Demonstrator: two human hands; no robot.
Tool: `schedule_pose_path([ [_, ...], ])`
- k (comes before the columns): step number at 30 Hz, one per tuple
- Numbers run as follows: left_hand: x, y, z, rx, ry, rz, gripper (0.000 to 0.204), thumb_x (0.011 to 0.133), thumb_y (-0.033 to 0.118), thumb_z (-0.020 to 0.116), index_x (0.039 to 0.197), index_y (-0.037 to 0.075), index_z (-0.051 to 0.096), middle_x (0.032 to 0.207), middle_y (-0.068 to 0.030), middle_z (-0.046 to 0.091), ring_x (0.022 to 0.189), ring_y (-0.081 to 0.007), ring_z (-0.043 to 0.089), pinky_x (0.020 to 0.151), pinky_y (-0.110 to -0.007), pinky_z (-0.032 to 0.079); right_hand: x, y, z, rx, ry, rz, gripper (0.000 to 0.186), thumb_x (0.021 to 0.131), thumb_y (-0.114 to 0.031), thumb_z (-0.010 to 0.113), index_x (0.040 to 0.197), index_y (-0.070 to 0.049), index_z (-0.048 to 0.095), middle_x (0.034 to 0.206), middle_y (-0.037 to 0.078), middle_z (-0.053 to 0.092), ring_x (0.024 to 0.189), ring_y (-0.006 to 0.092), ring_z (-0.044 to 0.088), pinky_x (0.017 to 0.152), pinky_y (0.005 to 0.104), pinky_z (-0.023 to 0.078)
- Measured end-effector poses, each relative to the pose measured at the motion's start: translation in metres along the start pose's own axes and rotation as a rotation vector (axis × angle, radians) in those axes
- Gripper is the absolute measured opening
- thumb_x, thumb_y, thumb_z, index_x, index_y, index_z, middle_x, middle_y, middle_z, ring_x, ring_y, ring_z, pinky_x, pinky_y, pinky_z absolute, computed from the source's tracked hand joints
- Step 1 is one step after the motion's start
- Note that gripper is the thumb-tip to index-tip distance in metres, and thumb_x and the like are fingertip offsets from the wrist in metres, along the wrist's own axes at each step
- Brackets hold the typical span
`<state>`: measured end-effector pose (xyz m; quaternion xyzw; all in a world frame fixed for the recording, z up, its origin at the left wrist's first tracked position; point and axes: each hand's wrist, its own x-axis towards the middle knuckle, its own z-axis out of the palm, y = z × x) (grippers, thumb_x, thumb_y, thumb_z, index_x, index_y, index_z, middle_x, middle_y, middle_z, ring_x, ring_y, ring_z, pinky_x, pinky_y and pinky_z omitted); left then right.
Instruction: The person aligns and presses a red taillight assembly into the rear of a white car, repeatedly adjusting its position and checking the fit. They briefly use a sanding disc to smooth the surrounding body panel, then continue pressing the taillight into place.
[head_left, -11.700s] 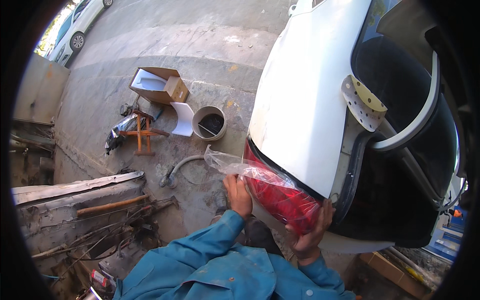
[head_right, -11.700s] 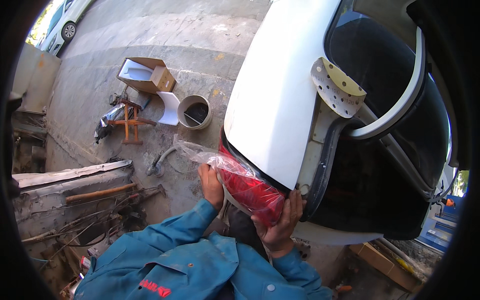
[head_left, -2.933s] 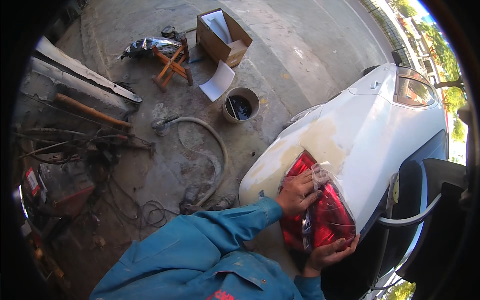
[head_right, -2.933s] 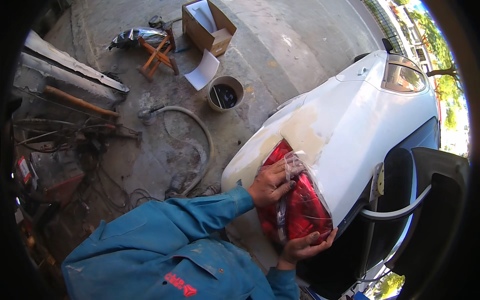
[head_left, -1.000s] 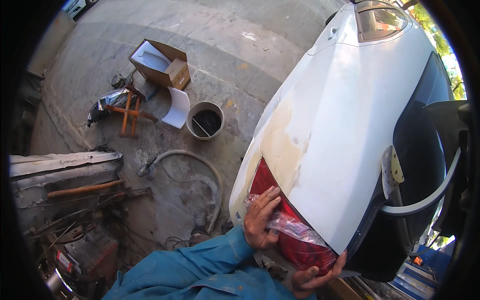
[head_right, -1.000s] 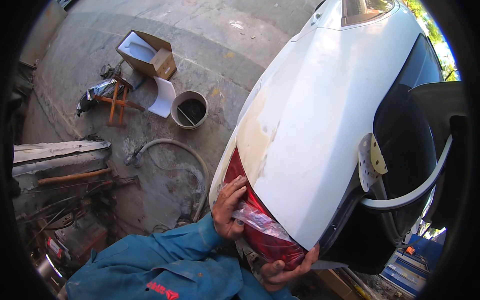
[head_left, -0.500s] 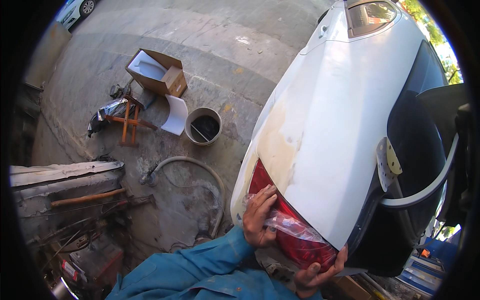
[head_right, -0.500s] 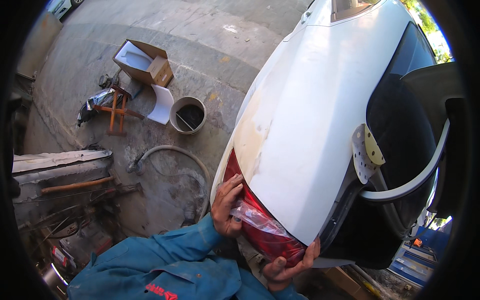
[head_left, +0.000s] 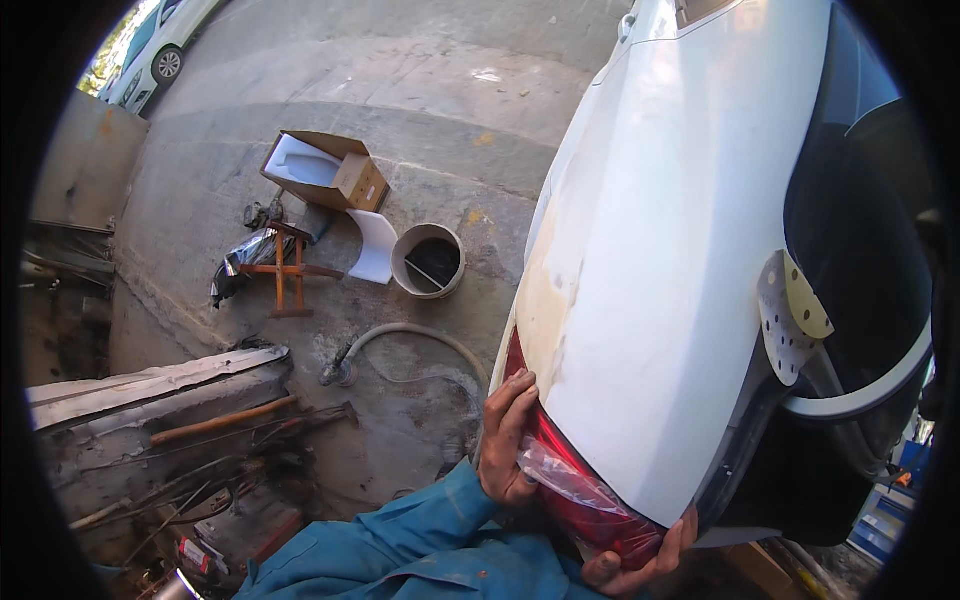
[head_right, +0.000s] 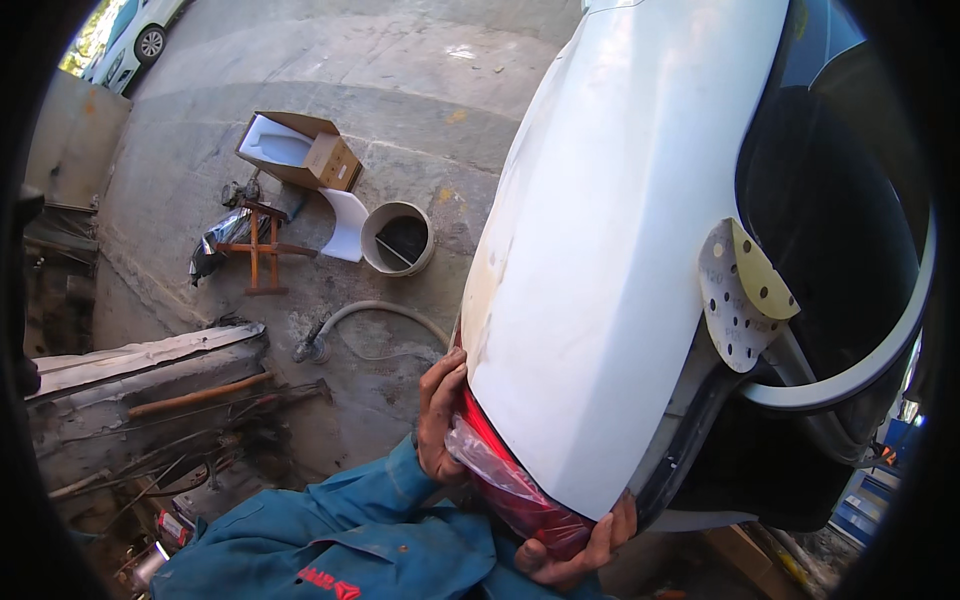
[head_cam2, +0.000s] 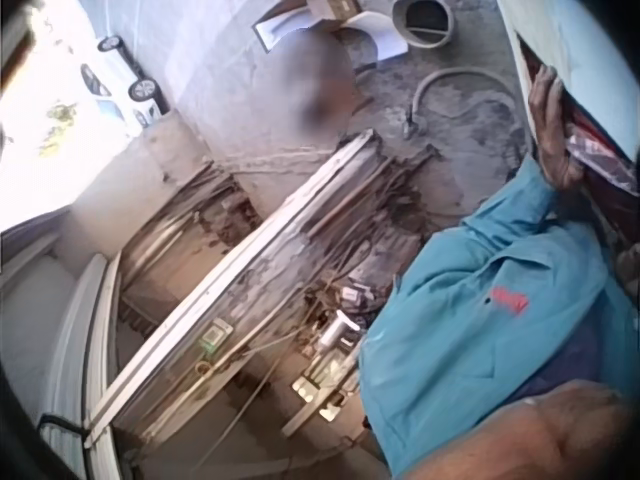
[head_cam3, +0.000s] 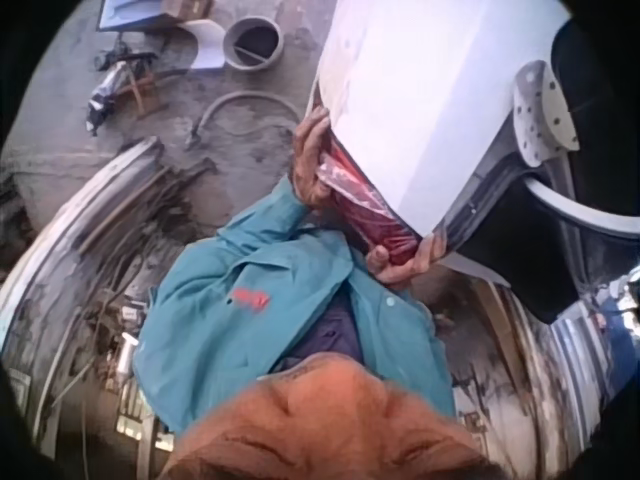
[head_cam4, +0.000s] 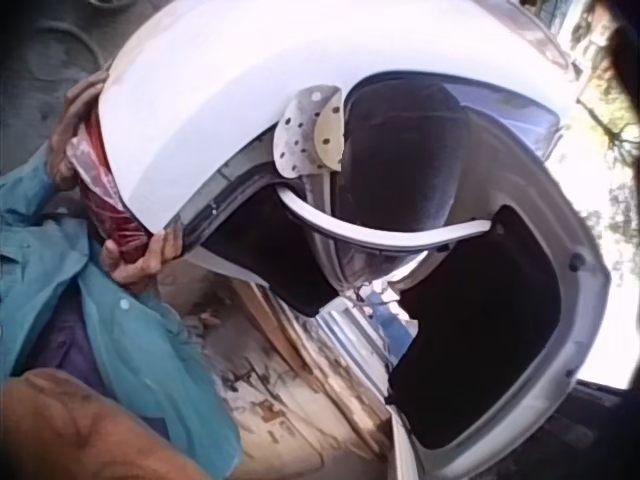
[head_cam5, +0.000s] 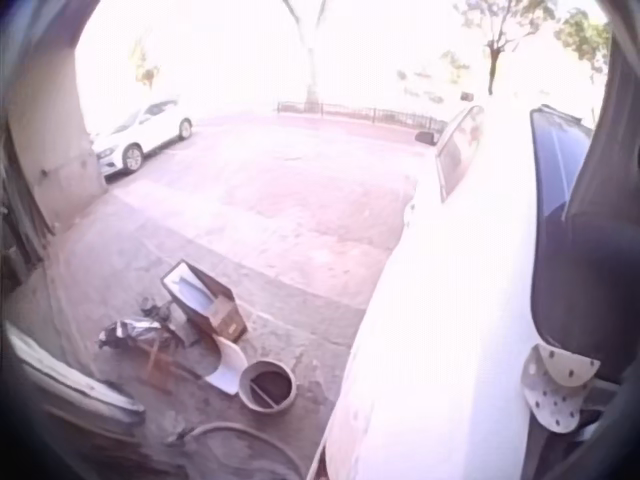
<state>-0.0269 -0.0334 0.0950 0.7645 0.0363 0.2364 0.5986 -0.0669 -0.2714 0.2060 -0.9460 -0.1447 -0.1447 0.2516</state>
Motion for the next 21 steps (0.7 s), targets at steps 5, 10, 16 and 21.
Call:
schedule_pose_path([
  [5,0.001,0.003,0.002,-0.007,-0.031,-0.101,0.107,0.107,0.076,0.050,0.167,-0.011,0.041,0.174,-0.0366,0.038,0.163,-0.0506,0.039,0.136,-0.059,0.030,-0.002,0.001,-0.001,-0.004,-0.013,-0.012,0.089,0.110,-0.078,0.049,0.171,-0.014,0.034,0.162,0.024,0.048,0.154,0.0455,0.048,0.115,0.0612,0.056],
  [10,0.019,0.004,-0.007,0.004,-0.102,-0.170,0.121,0.103,0.091,0.040,0.171,-0.009,0.036,0.177,-0.0359,0.035,0.166,-0.0504,0.034,0.137,-0.057,0.026,0.009,-0.009,-0.008,-0.009,-0.077,-0.007,0.092,0.110,-0.078,0.051,0.170,-0.010,0.033,0.162,0.025,0.049,0.154,0.0460,0.046,0.121,0.0623,0.051],
  [16,0.018,0.015,-0.014,0.134,-0.181,-0.228,0.122,0.105,0.091,0.034,0.175,-0.010,0.030,0.180,-0.0352,0.032,0.168,-0.0488,0.034,0.138,-0.054,0.026,0.003,-0.010,-0.003,0.047,-0.039,0.000,0.089,0.111,-0.074,0.053,0.168,-0.009,0.035,0.162,0.026,0.048,0.154,0.0461,0.046,0.123,0.0647,0.047],
  [21,0.015,0.018,-0.021,0.158,-0.209,-0.252,0.122,0.106,0.089,0.034,0.175,-0.010,0.027,0.180,-0.0358,0.031,0.168,-0.0500,0.033,0.138,-0.054,0.025,0.011,-0.014,-0.002,0.062,-0.046,0.005,0.087,0.112,-0.072,0.053,0.167,-0.007,0.036,0.161,0.030,0.046,0.154,0.0483,0.045,0.122,0.0648,0.048],
])
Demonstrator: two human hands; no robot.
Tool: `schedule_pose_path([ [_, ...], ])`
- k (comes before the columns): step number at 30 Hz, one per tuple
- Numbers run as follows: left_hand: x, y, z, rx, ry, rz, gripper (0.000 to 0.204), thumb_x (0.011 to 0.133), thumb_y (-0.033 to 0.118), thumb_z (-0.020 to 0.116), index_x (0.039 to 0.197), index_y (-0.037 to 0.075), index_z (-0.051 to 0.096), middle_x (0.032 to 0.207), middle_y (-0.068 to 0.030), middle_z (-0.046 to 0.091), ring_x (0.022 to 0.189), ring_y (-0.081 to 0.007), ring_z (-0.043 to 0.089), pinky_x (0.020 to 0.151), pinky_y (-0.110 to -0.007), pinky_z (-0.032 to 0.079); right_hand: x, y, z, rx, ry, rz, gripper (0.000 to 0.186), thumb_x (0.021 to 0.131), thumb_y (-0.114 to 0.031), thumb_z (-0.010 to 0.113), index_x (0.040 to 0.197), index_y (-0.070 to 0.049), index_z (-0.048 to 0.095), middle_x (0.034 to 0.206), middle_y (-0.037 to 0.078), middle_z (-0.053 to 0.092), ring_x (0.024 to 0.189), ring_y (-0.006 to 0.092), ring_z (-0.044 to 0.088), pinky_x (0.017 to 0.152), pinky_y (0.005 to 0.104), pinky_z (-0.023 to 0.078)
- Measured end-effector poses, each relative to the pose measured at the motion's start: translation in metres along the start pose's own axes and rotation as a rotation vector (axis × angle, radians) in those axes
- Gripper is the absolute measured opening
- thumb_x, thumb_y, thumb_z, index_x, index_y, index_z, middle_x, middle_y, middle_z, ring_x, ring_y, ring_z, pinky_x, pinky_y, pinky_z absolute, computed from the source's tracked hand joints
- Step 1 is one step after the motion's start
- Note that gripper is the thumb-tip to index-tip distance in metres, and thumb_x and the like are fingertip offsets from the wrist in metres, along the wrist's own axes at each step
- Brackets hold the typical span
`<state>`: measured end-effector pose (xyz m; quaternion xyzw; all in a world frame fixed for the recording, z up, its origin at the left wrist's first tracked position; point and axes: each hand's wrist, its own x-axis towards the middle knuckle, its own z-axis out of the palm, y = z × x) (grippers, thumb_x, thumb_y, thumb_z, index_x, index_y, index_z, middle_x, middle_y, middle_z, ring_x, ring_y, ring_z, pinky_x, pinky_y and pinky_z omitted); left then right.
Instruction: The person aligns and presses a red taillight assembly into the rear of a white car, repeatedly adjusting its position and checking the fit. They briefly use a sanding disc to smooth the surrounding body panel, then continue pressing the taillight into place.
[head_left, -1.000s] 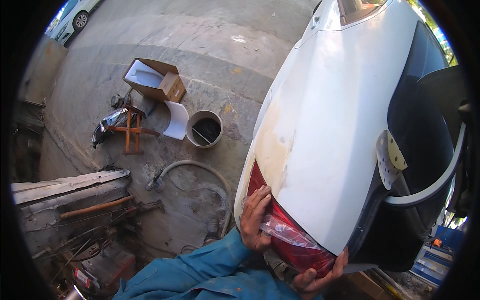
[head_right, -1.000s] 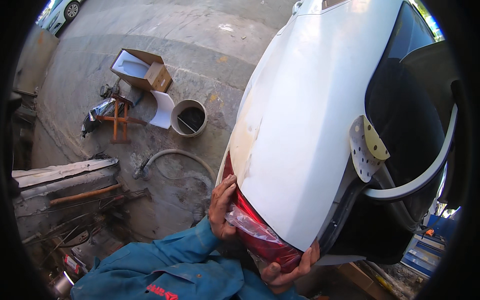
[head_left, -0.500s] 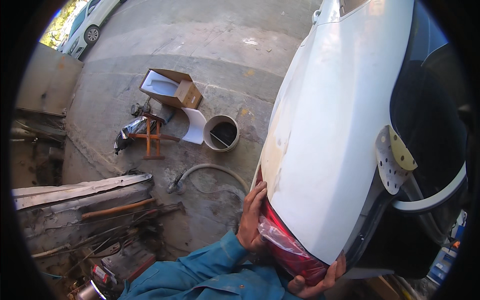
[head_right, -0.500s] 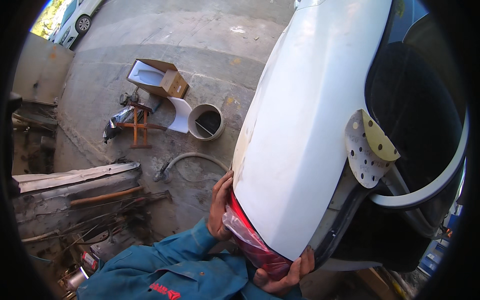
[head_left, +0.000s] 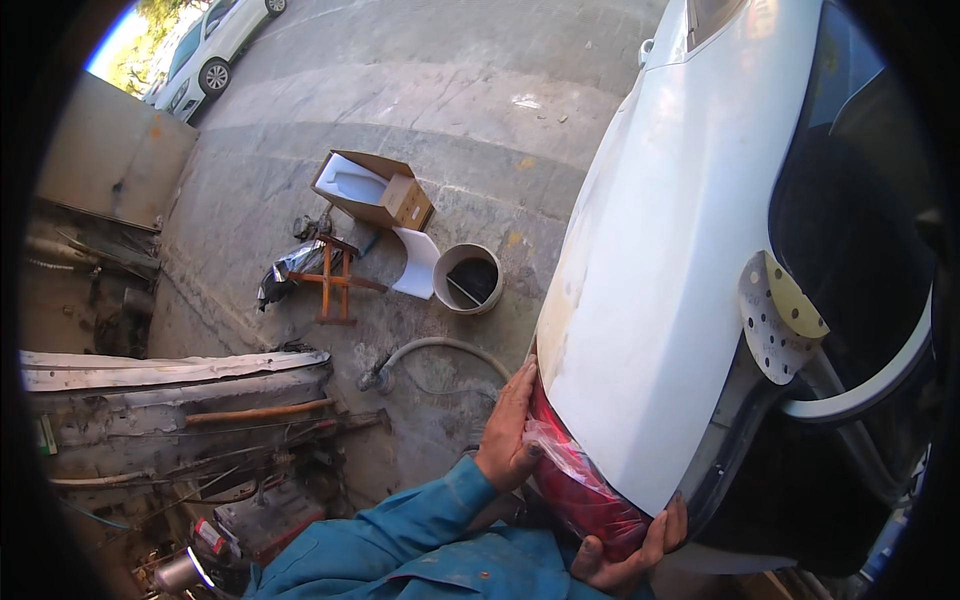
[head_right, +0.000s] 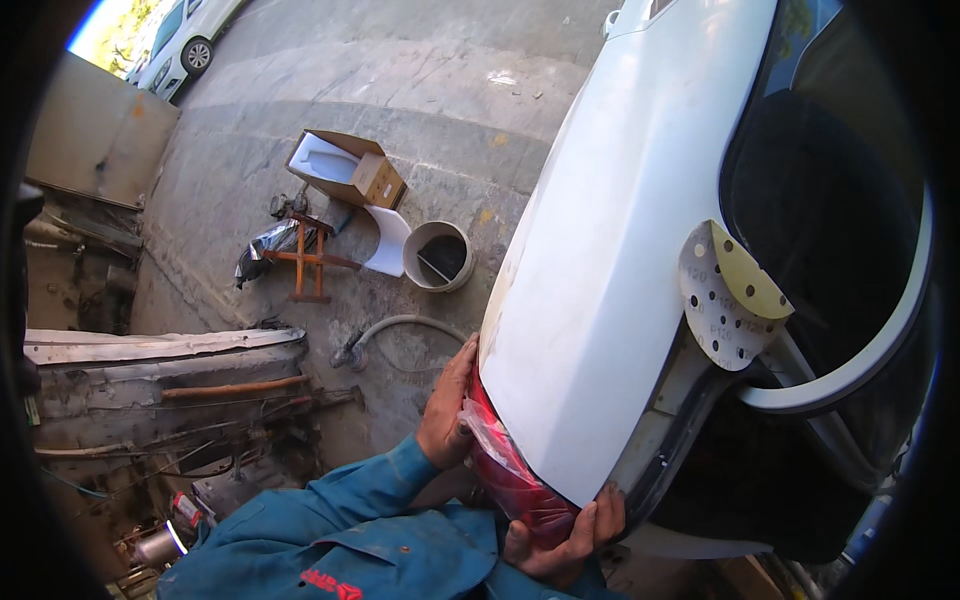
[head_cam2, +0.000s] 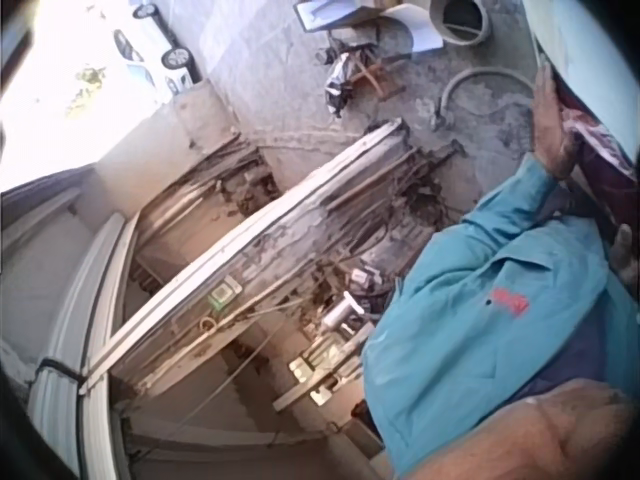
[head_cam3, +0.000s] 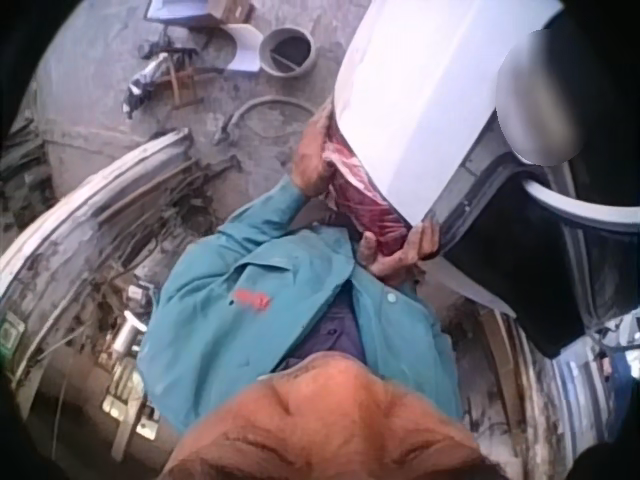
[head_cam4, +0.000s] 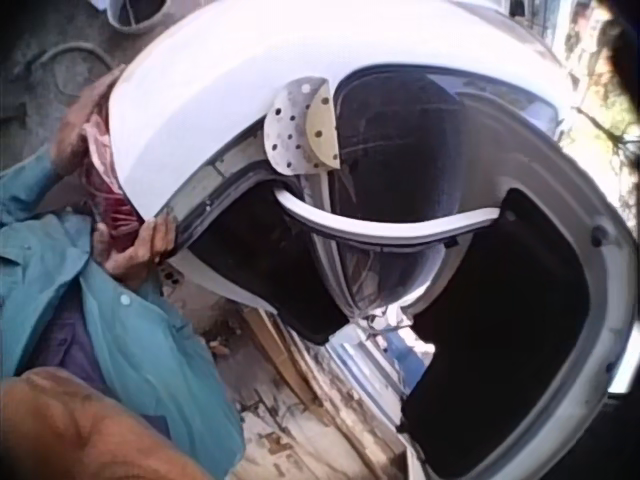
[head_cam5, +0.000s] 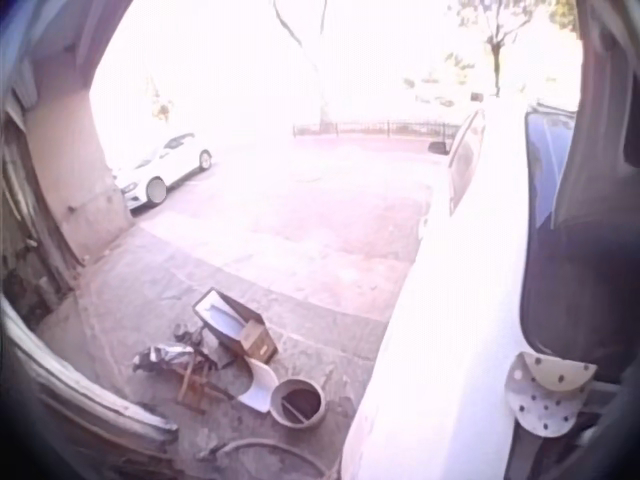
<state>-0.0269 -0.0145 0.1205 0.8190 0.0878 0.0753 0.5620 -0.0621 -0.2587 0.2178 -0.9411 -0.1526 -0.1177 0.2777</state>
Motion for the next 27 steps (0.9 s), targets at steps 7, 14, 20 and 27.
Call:
schedule_pose_path([
  [7,0.014,-0.010,-0.002,-0.049,-0.093,0.042,0.129,0.102,0.092,0.037,0.177,-0.012,0.016,0.183,-0.0384,0.020,0.172,-0.0507,0.022,0.141,-0.053,0.018,0.012,0.006,-0.002,0.005,0.025,-0.055,0.080,0.111,-0.061,0.056,0.165,-0.005,0.036,0.159,0.031,0.044,0.151,0.0479,0.047,0.118,0.0621,0.050],
  [14,0.017,-0.010,-0.001,-0.117,-0.116,0.049,0.136,0.100,0.094,0.038,0.177,-0.013,0.007,0.184,-0.0407,0.010,0.174,-0.0523,0.014,0.142,-0.054,0.013,0.031,-0.026,-0.012,0.056,-0.027,0.127,0.084,0.109,-0.056,0.066,0.168,-0.004,0.033,0.162,0.030,0.043,0.149,0.0465,0.050,0.119,0.0576,0.050],
  [20,0.013,-0.015,-0.005,-0.109,-0.172,0.042,0.138,0.100,0.095,0.037,0.176,-0.015,0.003,0.184,-0.0418,0.005,0.174,-0.0535,0.008,0.142,-0.054,0.011,0.025,-0.024,-0.004,0.066,0.044,0.106,0.095,0.105,-0.057,0.074,0.170,0.003,0.039,0.165,0.027,0.047,0.150,0.0418,0.053,0.123,0.0533,0.046],
  [27,0.018,-0.019,-0.011,-0.081,-0.222,0.091,0.138,0.100,0.096,0.035,0.176,-0.015,0.002,0.184,-0.0419,0.004,0.174,-0.0533,0.006,0.142,-0.054,0.008,0.034,-0.034,-0.006,0.093,0.053,0.133,0.092,0.106,-0.053,0.078,0.171,-0.001,0.039,0.164,0.030,0.051,0.149,0.0476,0.056,0.123,0.0558,0.049],
])
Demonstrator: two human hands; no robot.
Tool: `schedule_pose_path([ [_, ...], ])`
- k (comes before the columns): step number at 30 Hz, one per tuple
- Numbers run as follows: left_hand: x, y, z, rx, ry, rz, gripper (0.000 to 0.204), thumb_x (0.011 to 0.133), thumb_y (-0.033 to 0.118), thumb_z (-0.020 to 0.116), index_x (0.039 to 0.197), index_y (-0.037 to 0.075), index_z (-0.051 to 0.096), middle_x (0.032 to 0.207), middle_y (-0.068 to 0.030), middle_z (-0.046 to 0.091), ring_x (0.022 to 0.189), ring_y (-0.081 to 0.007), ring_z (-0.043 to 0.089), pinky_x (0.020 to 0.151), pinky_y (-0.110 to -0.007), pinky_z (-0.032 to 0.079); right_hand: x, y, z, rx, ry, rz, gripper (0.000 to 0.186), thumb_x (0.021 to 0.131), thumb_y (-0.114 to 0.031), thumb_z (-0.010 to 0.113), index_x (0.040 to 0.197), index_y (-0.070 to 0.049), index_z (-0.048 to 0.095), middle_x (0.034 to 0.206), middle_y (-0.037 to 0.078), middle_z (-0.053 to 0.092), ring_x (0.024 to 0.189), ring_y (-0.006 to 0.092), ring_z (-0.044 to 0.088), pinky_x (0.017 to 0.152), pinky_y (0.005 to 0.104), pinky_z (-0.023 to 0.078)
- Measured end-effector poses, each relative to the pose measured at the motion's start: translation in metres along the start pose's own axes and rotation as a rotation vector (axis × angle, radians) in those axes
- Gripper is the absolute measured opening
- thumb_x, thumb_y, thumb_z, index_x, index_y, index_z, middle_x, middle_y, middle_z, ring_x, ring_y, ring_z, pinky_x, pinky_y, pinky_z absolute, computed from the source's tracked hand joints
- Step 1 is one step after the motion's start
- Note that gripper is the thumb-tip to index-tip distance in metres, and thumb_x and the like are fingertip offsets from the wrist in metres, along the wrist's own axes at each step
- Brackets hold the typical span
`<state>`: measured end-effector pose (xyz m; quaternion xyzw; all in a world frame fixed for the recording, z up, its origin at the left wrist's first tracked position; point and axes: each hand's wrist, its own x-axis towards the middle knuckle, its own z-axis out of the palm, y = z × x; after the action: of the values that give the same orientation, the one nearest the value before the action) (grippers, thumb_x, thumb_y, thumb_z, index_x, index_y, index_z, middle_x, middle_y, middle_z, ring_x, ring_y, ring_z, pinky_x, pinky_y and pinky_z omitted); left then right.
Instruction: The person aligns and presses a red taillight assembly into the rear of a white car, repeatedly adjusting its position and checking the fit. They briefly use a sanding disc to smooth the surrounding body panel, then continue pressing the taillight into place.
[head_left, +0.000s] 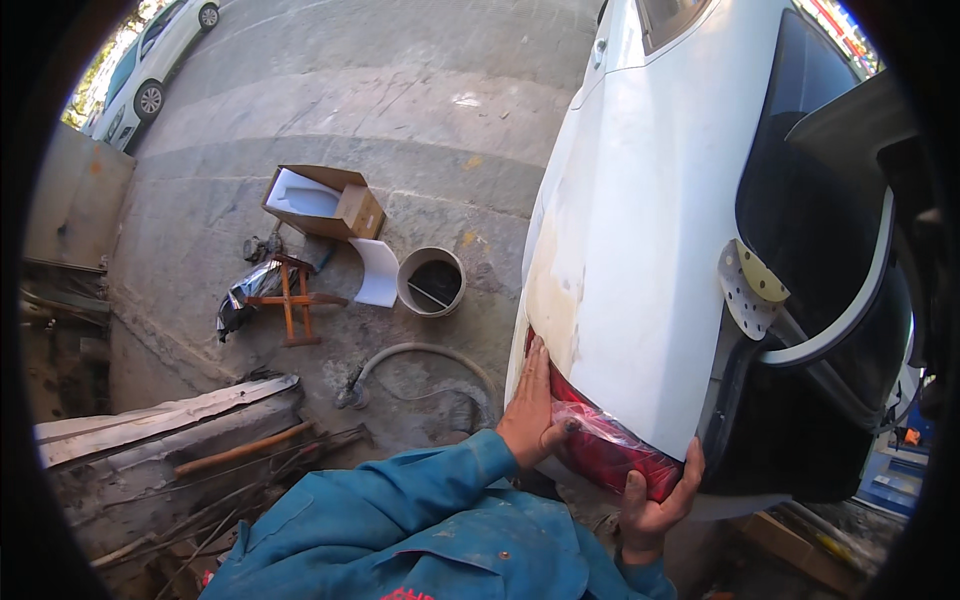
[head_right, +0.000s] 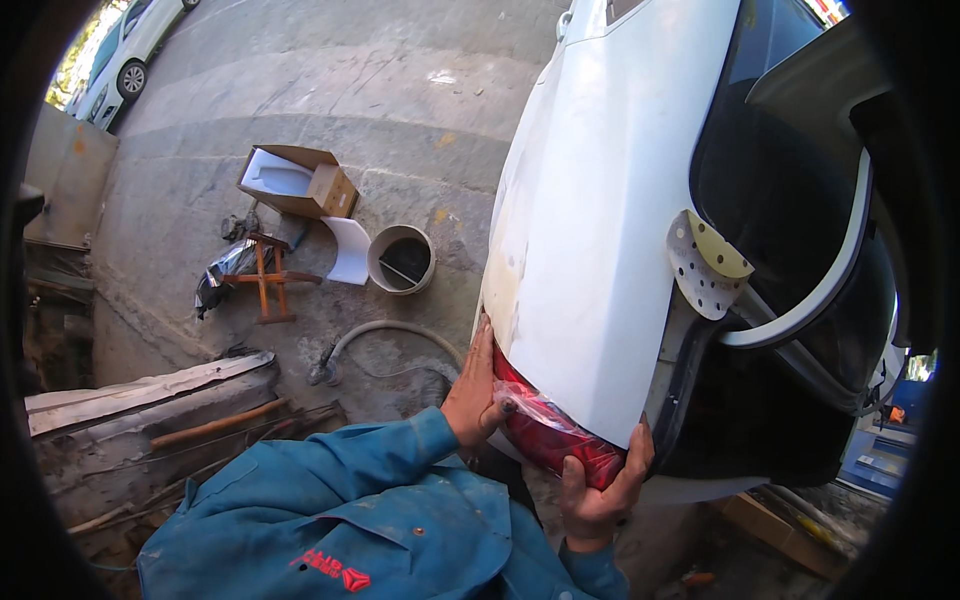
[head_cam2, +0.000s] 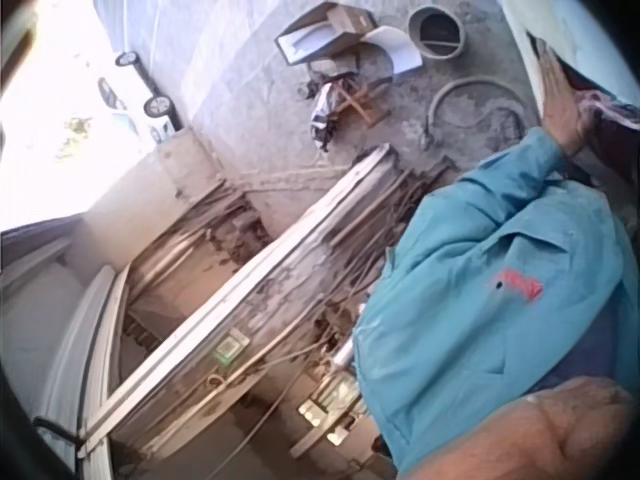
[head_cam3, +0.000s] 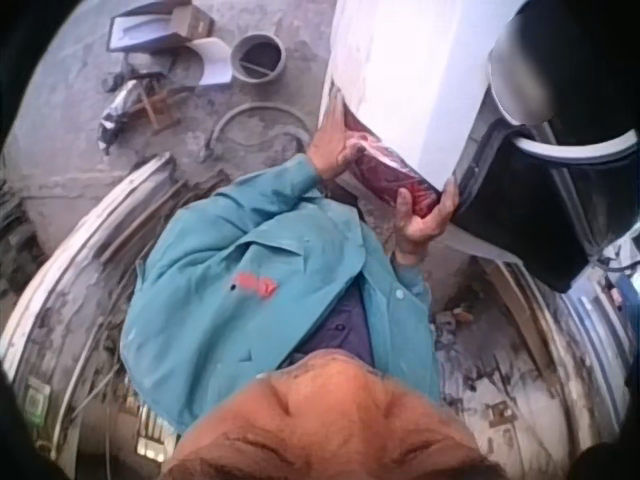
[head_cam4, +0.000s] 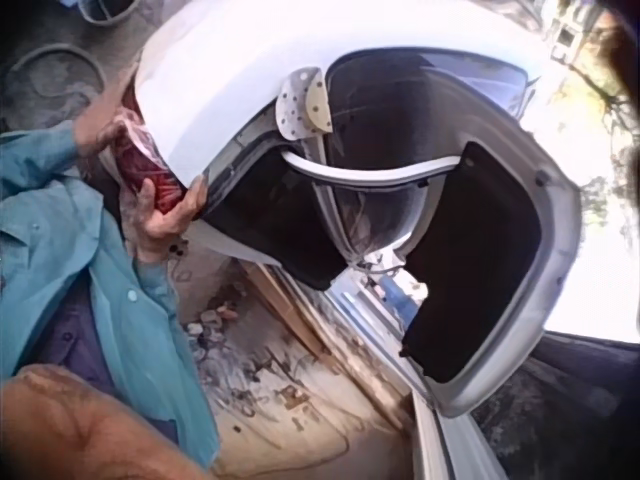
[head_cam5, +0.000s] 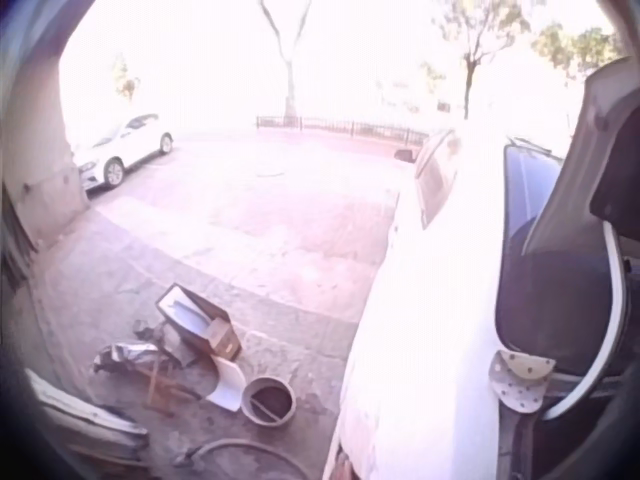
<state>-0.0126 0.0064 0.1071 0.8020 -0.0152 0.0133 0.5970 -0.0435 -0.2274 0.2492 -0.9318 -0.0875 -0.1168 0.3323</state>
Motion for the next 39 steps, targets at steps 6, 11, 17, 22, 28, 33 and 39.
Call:
schedule_pose_path([
  [6,0.012,-0.025,-0.059,-0.226,-0.074,0.004,0.120,0.109,0.089,0.020,0.179,-0.008,0.015,0.188,-0.0290,0.017,0.177,-0.0405,0.012,0.143,-0.049,0.008,-0.003,0.003,0.004,-0.020,0.059,0.018,0.091,0.105,-0.050,0.078,0.168,0.006,0.044,0.163,0.028,0.055,0.149,0.0407,0.057,0.127,0.0506,0.043],
  [11,0.063,-0.047,-0.063,-0.497,0.623,-0.164,0.101,0.117,0.076,0.020,0.181,-0.002,0.021,0.189,-0.0236,0.022,0.175,-0.0366,0.020,0.142,-0.047,0.012,-0.007,0.005,0.006,0.017,0.072,0.028,0.091,0.105,-0.051,0.078,0.169,0.005,0.044,0.164,0.028,0.055,0.149,0.0400,0.057,0.126,0.0499,0.044],
  [17,0.119,-0.051,0.010,-0.241,0.631,-0.164,0.080,0.124,0.055,0.028,0.173,-0.007,0.035,0.179,-0.0285,0.036,0.168,-0.0409,0.033,0.139,-0.046,0.023,-0.007,0.008,0.005,0.019,0.038,-0.011,0.091,0.104,-0.050,0.079,0.169,0.004,0.045,0.163,0.027,0.054,0.147,0.0405,0.058,0.126,0.0504,0.044],
  [22,0.119,-0.044,0.017,-0.244,0.562,-0.127,0.068,0.126,0.046,0.032,0.165,-0.007,0.049,0.168,-0.0280,0.052,0.159,-0.0411,0.047,0.135,-0.047,0.033,-0.006,0.006,0.003,-0.017,0.060,-0.009,0.090,0.102,-0.046,0.081,0.168,0.004,0.045,0.164,0.027,0.053,0.149,0.0406,0.057,0.127,0.0513,0.043],
  [28,0.122,-0.045,0.011,-0.499,0.461,-0.219,0.070,0.126,0.048,0.031,0.160,-0.008,0.056,0.163,-0.0270,0.059,0.156,-0.0371,0.052,0.133,-0.045,0.036,-0.002,0.006,0.004,-0.037,0.064,-0.021,0.090,0.105,-0.050,0.079,0.169,0.001,0.043,0.163,0.028,0.054,0.149,0.0443,0.057,0.124,0.0534,0.048],
  [33,0.084,-0.089,0.014,-0.550,0.406,-0.212,0.081,0.124,0.058,0.030,0.167,-0.009,0.047,0.172,-0.0280,0.049,0.164,-0.0374,0.043,0.137,-0.044,0.029,0.000,0.005,0.009,-0.010,0.077,-0.004,0.087,0.105,-0.050,0.074,0.168,0.003,0.046,0.162,0.026,0.053,0.148,0.0396,0.057,0.125,0.0509,0.045],
  [39,0.004,-0.064,0.020,-0.289,0.217,-0.167,0.095,0.120,0.069,0.023,0.176,-0.007,0.030,0.184,-0.0273,0.031,0.172,-0.0403,0.028,0.141,-0.046,0.018,-0.002,0.005,0.006,-0.013,0.066,0.009,0.087,0.105,-0.050,0.073,0.167,0.003,0.045,0.162,0.025,0.052,0.147,0.0397,0.056,0.125,0.0515,0.045],
])
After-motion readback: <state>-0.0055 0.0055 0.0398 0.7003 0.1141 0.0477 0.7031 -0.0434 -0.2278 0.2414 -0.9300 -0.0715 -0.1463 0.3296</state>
